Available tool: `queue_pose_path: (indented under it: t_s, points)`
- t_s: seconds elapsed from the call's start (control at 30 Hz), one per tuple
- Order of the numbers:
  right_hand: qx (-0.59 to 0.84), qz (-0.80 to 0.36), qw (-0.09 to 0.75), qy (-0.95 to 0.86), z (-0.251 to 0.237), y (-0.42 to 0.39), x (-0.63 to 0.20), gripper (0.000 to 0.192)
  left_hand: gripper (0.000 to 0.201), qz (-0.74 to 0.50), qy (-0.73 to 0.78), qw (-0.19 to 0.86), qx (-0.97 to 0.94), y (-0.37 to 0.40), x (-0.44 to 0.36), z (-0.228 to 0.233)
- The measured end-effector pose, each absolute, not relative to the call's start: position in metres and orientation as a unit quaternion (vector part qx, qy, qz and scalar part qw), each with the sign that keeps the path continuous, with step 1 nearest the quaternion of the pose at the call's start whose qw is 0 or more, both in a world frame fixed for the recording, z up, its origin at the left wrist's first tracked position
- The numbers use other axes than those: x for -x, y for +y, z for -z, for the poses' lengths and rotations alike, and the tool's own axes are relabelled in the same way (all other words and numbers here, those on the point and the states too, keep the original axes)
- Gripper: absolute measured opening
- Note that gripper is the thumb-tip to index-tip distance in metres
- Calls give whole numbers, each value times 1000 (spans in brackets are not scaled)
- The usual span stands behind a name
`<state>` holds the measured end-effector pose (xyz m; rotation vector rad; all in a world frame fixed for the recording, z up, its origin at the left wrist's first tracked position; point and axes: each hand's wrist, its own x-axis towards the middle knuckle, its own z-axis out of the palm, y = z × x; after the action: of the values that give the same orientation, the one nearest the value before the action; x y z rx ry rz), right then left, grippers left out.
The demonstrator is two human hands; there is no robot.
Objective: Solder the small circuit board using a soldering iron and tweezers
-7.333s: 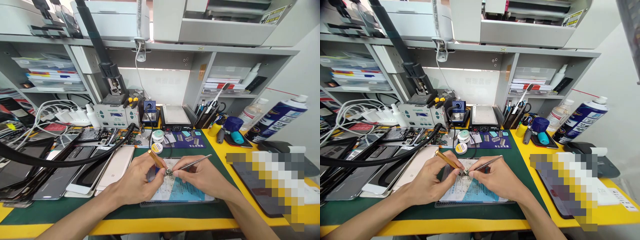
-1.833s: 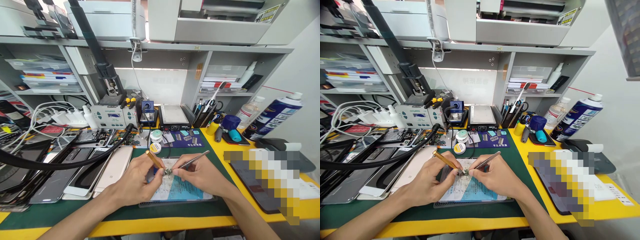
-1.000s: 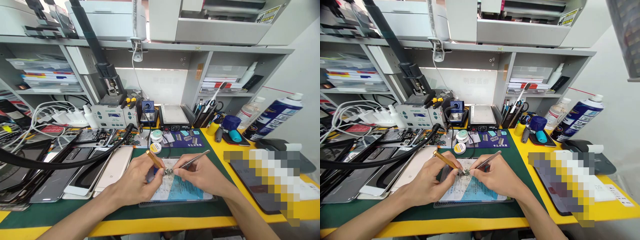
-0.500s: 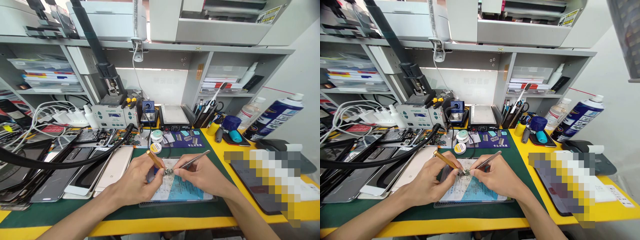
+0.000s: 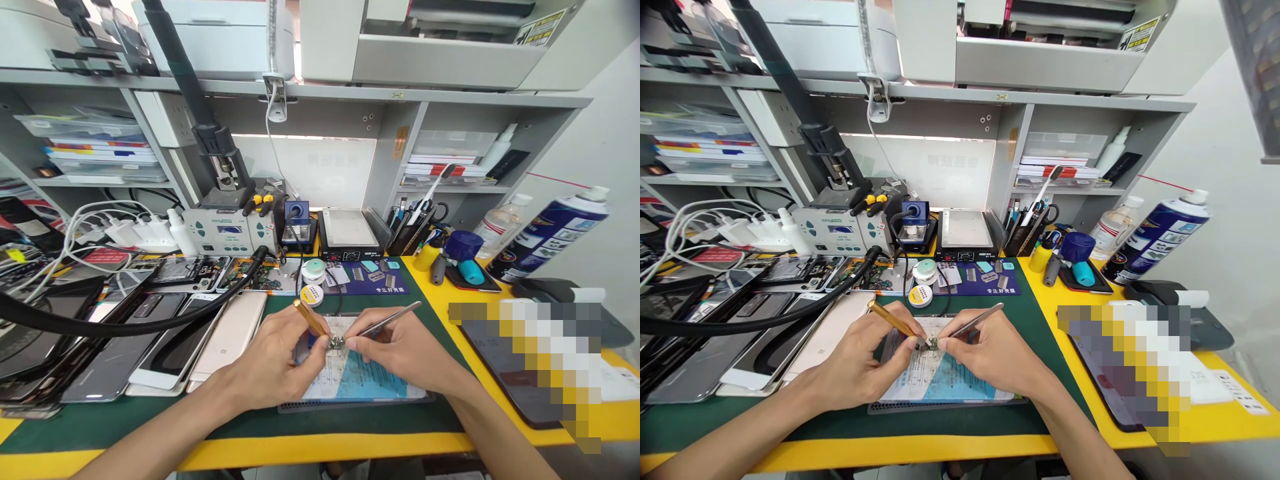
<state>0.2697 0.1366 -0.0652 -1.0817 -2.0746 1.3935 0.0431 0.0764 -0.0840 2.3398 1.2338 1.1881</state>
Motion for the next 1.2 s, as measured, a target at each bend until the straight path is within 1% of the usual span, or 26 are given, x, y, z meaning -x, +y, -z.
queue_pose_path:
  t_s: [0.33,0.7,1.2]
  points:
    - [386,-491,209,-753,67,135,-268,22,11,-413,419,118,-800,78,-44,83]
    - [378,-482,214,-761,68,135,-267,16,11,-409,424,128,-798,77,-44,83]
    - [386,-486,211,-755,65,134,-266,23,11,-409,419,125,-801,78,-45,83]
